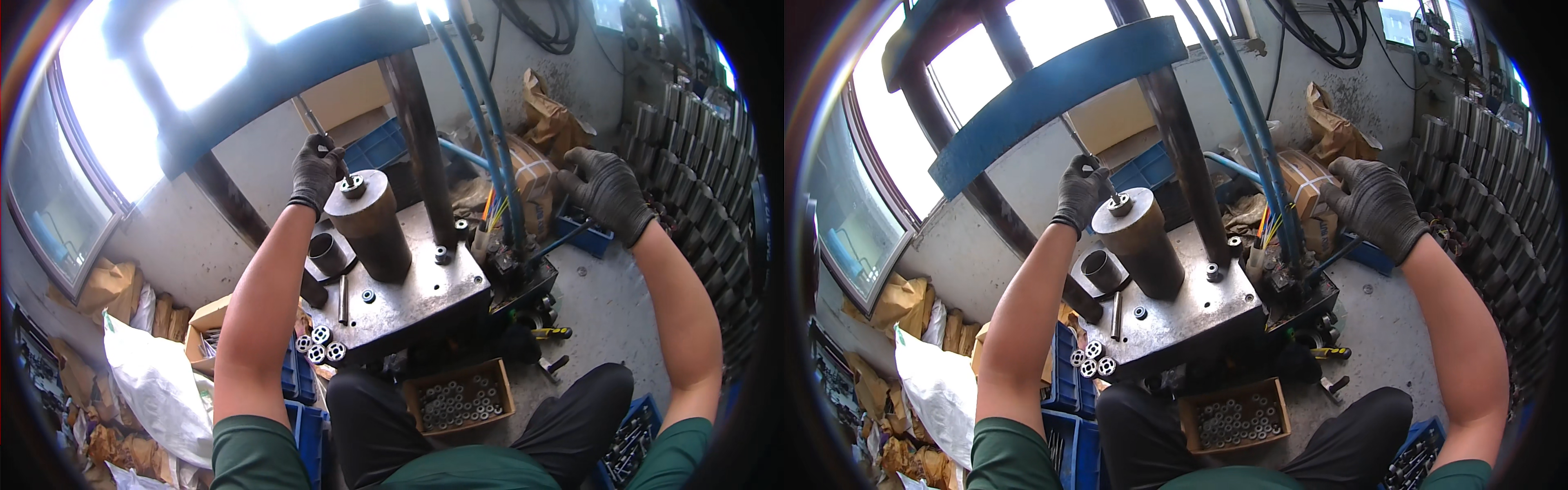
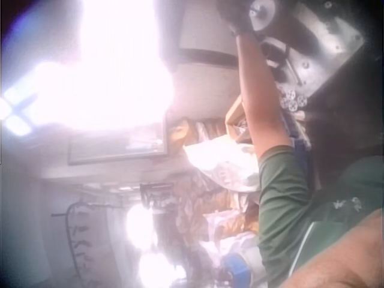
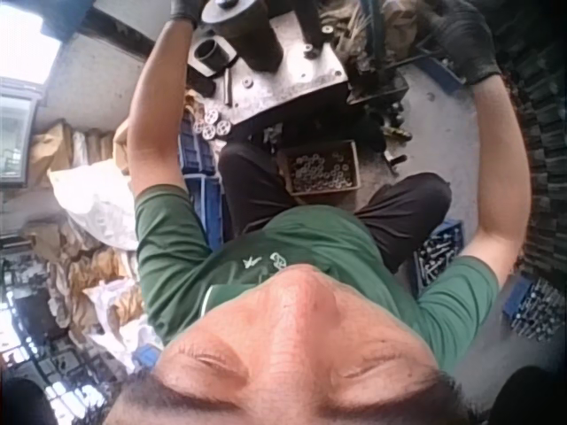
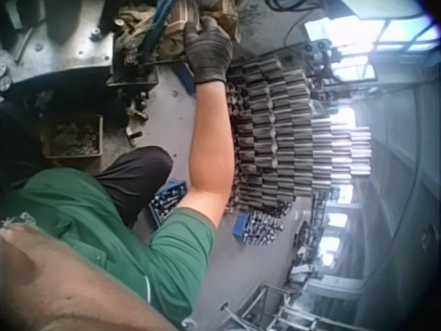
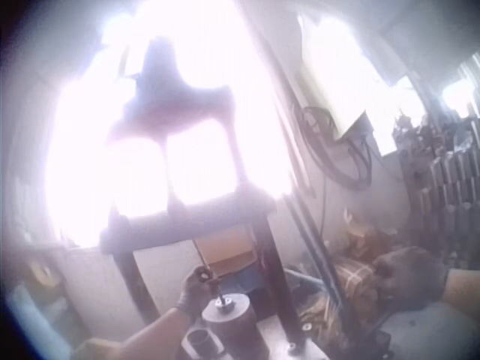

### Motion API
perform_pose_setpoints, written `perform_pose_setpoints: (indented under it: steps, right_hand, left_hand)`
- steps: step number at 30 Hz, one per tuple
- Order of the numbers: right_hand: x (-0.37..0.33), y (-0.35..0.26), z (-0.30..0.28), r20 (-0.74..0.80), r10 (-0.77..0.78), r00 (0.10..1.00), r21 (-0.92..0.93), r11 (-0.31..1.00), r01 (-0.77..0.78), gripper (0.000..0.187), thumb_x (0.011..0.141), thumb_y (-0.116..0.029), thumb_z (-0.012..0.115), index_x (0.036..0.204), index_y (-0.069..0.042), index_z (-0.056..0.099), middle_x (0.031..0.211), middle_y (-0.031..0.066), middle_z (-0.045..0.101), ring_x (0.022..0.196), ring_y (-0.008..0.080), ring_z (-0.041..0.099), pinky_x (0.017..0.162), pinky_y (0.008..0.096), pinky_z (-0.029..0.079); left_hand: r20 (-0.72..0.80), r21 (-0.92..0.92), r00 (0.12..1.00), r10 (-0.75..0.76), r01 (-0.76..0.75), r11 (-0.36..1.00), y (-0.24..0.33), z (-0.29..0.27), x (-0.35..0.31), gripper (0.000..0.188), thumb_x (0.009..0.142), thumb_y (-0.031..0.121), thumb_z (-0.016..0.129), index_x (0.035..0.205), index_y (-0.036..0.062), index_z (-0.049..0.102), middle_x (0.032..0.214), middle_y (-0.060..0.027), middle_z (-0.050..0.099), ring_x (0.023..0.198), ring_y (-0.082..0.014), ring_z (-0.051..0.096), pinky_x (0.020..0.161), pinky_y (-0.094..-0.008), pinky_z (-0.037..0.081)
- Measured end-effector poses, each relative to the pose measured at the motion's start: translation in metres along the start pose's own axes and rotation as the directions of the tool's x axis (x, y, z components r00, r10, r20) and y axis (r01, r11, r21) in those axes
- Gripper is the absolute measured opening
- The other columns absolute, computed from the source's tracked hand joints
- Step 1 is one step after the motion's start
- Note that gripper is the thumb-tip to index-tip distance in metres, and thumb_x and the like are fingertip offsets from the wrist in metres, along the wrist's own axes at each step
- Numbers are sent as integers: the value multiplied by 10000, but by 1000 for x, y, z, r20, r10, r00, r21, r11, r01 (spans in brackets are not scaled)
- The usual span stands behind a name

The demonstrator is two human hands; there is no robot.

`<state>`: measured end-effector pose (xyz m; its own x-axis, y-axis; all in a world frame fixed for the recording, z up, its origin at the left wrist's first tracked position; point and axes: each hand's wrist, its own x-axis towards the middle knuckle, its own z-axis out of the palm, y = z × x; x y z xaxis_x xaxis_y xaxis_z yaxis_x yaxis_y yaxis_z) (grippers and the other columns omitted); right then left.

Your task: Assembling metal rings and bearings onto shafts using a manual press machine in a manufacturing setting.

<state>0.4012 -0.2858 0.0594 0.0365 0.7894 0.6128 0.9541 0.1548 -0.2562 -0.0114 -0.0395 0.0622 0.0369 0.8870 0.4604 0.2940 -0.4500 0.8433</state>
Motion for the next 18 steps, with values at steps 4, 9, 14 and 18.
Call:
perform_pose_setpoints:
  steps: [4,9,14,18]
  right_hand:
    - [-27,-1,-5,68,25,997,22,999,-26,349,897,-320,690,1051,-7,692,918,217,705,880,389,696,786,458,547]
    - [-107,9,-19,307,-7,952,-174,983,63,432,841,-259,665,1216,-45,649,1056,200,695,956,376,683,862,455,535]
    - [-181,4,-21,683,-101,723,38,994,103,421,805,-267,637,1165,-55,690,1069,167,708,931,369,691,835,455,551]
    - [-197,6,-21,759,4,651,-75,994,82,392,805,-299,634,1102,-57,716,922,180,717,840,381,694,777,468,559]
  left_hand:
    - [-22,245,1000,13,-7,969,2,0,3,179,932,50,698,1053,72,568,820,-114,683,652,-192,666,581,-331,563]
    - [-9,206,1000,14,-11,979,-2,1,9,168,953,36,673,1077,66,564,812,-114,673,649,-194,676,530,-343,588]
    - [-41,268,999,20,-8,963,6,2,7,208,939,54,700,1101,59,569,813,-127,679,666,-216,703,551,-354,621]
    - [-46,289,998,30,-15,957,8,6,9,251,923,88,735,1117,51,581,819,-131,684,666,-218,706,566,-353,621]
